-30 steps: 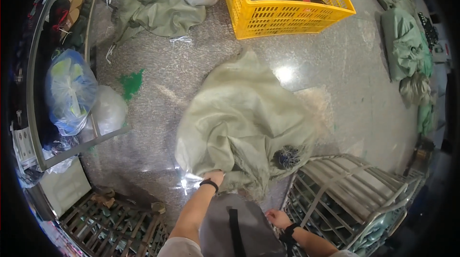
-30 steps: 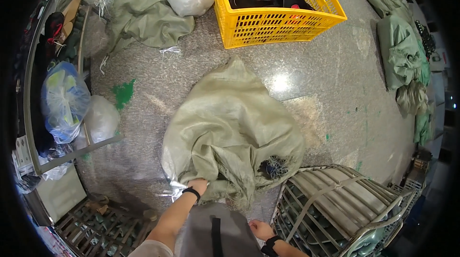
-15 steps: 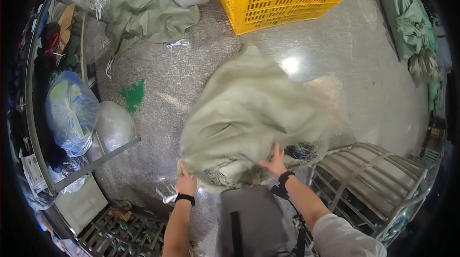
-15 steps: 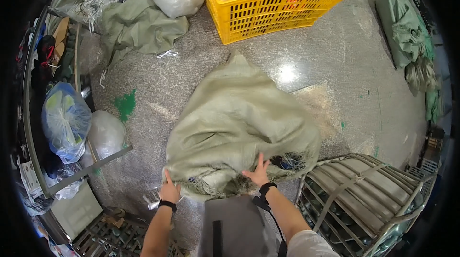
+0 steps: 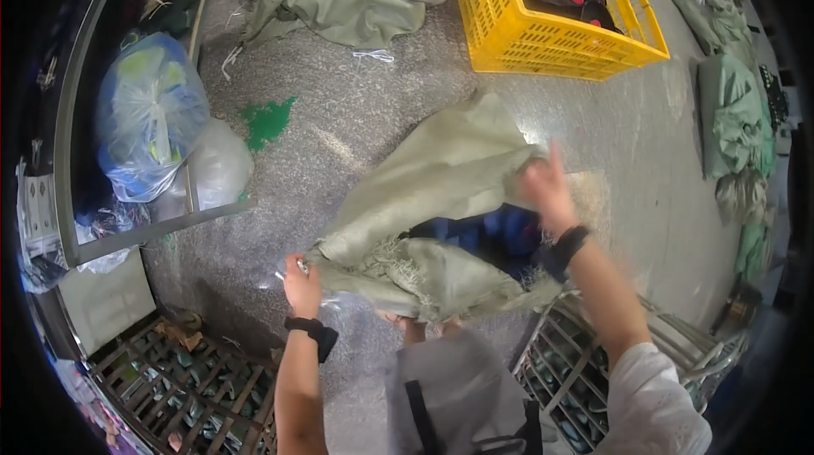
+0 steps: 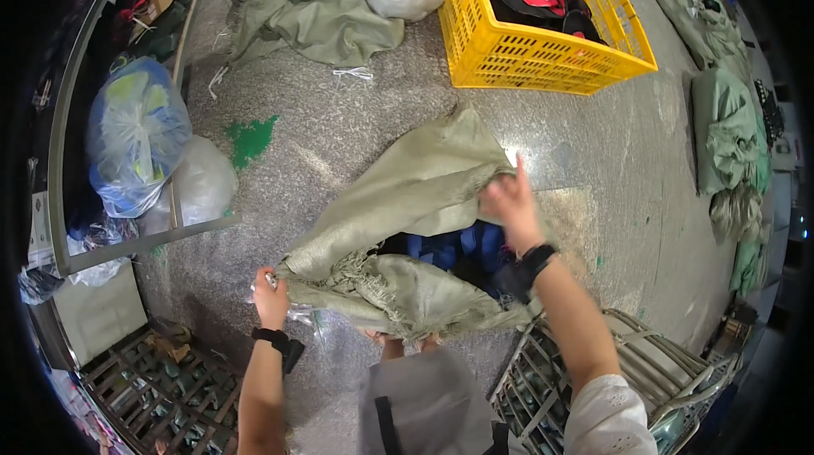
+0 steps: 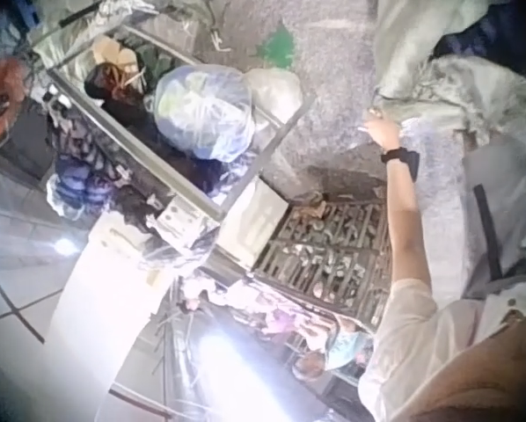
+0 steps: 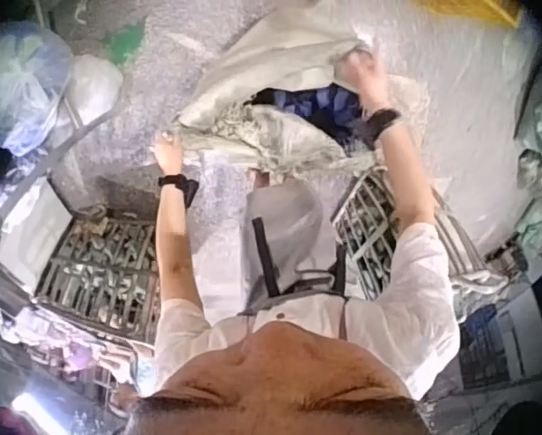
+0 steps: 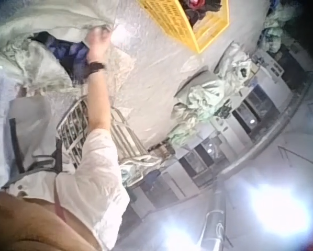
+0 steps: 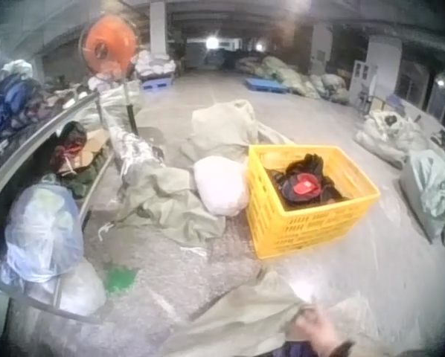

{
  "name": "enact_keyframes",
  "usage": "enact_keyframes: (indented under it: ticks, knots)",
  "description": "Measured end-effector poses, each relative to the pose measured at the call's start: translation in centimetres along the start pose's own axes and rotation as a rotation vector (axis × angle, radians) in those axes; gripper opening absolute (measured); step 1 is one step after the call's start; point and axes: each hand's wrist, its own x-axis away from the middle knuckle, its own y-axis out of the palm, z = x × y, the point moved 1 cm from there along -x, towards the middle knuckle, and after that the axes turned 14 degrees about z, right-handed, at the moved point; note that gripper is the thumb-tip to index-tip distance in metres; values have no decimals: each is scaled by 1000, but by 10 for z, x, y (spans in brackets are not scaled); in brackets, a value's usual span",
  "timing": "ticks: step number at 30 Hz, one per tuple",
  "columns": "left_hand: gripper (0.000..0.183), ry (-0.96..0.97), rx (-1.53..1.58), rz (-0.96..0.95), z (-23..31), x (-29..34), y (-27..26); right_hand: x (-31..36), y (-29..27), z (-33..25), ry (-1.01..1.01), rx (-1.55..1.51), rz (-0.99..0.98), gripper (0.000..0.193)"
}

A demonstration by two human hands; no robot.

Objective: The person is sorting and organizing shoe uppers or components in a manufacturing setting, using string to bundle or move them.

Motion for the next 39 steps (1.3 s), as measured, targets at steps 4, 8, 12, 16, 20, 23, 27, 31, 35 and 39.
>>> enact_keyframes:
  ticks: [4, 8, 12, 16, 20, 23, 27, 31, 35, 39]
  knots:
    - [40, -180, -67, 178, -61, 6, 15, 57, 27, 120, 81, 102, 260, 35]
    - [40, 200, 7, 136, -43, 27, 14, 63, 32, 224, -108, 884, -20, 44]
    - [50, 521, 138, -139, -5, 81, 24, 59, 52, 267, 130, 1102, 320, 78]
    - [63, 465, 140, -613, 57, 128, 49, 72, -24, 308, -587, 1064, -145, 24]
    - [68, 471, -69, -574, 27, 146, 58, 161, 24, 190, 678, 508, -232, 7]
    - [72, 451, -108, -625, 25, 137, 64, 141, 6, 175, 420, 754, -193, 23]
    - [76, 493, -209, -662, 10, 121, 72, 93, 19, 203, 117, 992, -141, 48]
    - [71, 453, -279, -698, -19, 129, 86, 75, 33, 281, 269, 840, 48, 50]
    - [37, 314, -425, -862, -90, 161, 78, 128, 89, 293, 646, 348, -48, 20]
    - [18, 291, -454, -862, -71, 177, 39, 150, 92, 288, 591, 233, 0, 5]
